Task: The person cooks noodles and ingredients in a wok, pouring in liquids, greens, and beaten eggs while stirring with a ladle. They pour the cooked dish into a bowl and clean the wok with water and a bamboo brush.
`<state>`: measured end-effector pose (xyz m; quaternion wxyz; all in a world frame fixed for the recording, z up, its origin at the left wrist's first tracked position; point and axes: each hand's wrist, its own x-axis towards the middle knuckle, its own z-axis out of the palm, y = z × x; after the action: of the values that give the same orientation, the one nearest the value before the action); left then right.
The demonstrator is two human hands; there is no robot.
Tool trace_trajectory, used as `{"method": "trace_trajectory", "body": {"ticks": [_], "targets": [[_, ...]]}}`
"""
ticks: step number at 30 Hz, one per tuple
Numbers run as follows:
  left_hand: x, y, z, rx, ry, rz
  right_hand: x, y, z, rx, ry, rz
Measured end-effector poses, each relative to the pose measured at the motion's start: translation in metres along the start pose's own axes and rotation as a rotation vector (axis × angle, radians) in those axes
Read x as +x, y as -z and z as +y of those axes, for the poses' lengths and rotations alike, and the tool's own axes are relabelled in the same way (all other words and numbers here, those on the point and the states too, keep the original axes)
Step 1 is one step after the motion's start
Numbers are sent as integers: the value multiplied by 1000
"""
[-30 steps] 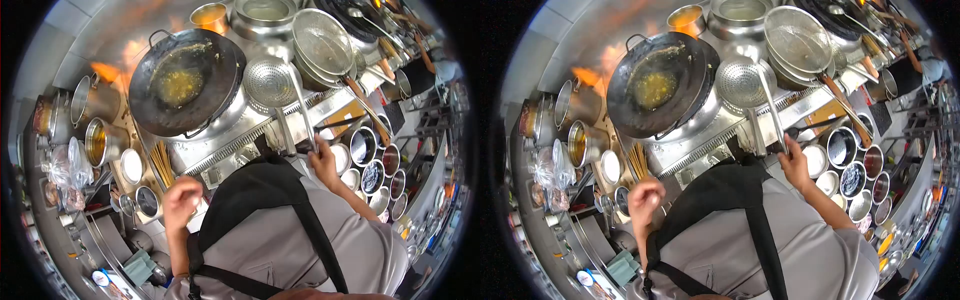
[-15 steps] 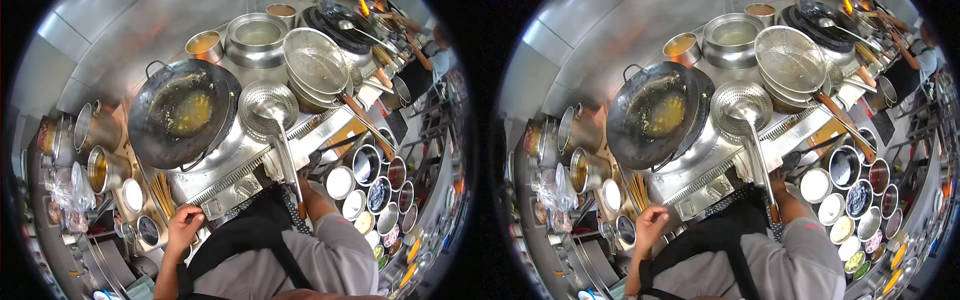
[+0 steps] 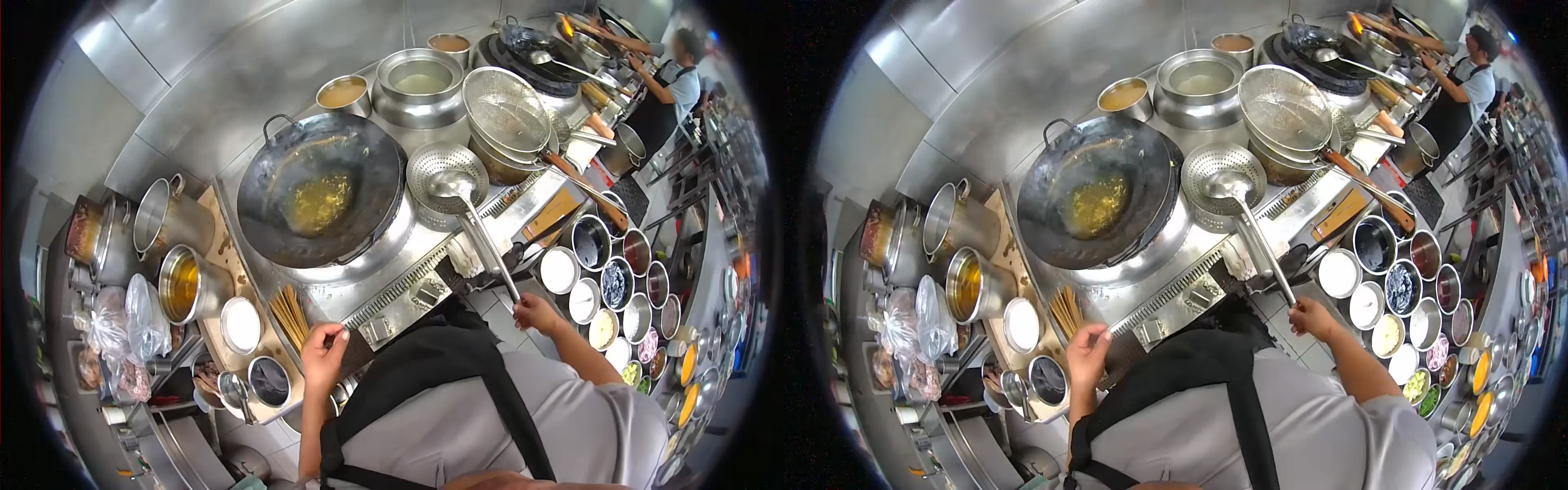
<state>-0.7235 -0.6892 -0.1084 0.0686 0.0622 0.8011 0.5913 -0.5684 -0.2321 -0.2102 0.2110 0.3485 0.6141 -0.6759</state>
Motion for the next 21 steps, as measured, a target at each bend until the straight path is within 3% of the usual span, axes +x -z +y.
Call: {"method": "trace_trajectory", "body": {"ticks": [1, 2, 3, 4, 5, 6, 7, 8, 9, 10, 13, 15, 17, 18, 19, 20, 21], "targets": [[9, -4, 8, -2, -6, -6, 7, 5, 6, -307, 61, 43], [20, -9, 20, 120, -154, -3, -4, 0, -20, -688, 68, 88], [32, -16, 32, 242, -303, 7, 1, 0, -37, -991, 211, 203], [42, -22, 45, 277, -279, -9, 8, 2, -58, -1291, 357, 318], [54, -29, 51, 279, -283, -1, 8, -2, -103, -942, 577, 415], [68, -38, 56, 368, -430, 18, 30, 5, -147, -1054, 636, 547], [82, -48, 60, 458, -574, 36, 23, -7, -210, -724, 745, 506], [95, -57, 65, 508, -617, 14, 39, -5, -260, -632, 981, 516], [107, -66, 63, 516, -615, 19, 60, -4, -311, -435, 977, 438], [120, -77, 56, 535, -615, -2, 84, 2, -360, -481, 1152, 433], [135, -96, 51, 631, -605, -16, 144, 9, -470, -412, 1059, 395], [137, -104, 45, 741, -493, 62, 174, 13, -506, -512, 1143, 411], [143, -106, 50, 720, -466, 51, 135, 2, -484, -459, 1013, 126], [141, -102, 52, 699, -463, 45, 98, -2, -458, -602, 811, 52], [139, -100, 53, 706, -422, 27, 94, 11, -416, -658, 702, -275], [139, -99, 52, 658, -385, 33, 93, 25, -367, -1151, 1044, -399], [142, -98, 52, 612, -359, 42, 69, 17, -326, -1173, 514, -321]]}}
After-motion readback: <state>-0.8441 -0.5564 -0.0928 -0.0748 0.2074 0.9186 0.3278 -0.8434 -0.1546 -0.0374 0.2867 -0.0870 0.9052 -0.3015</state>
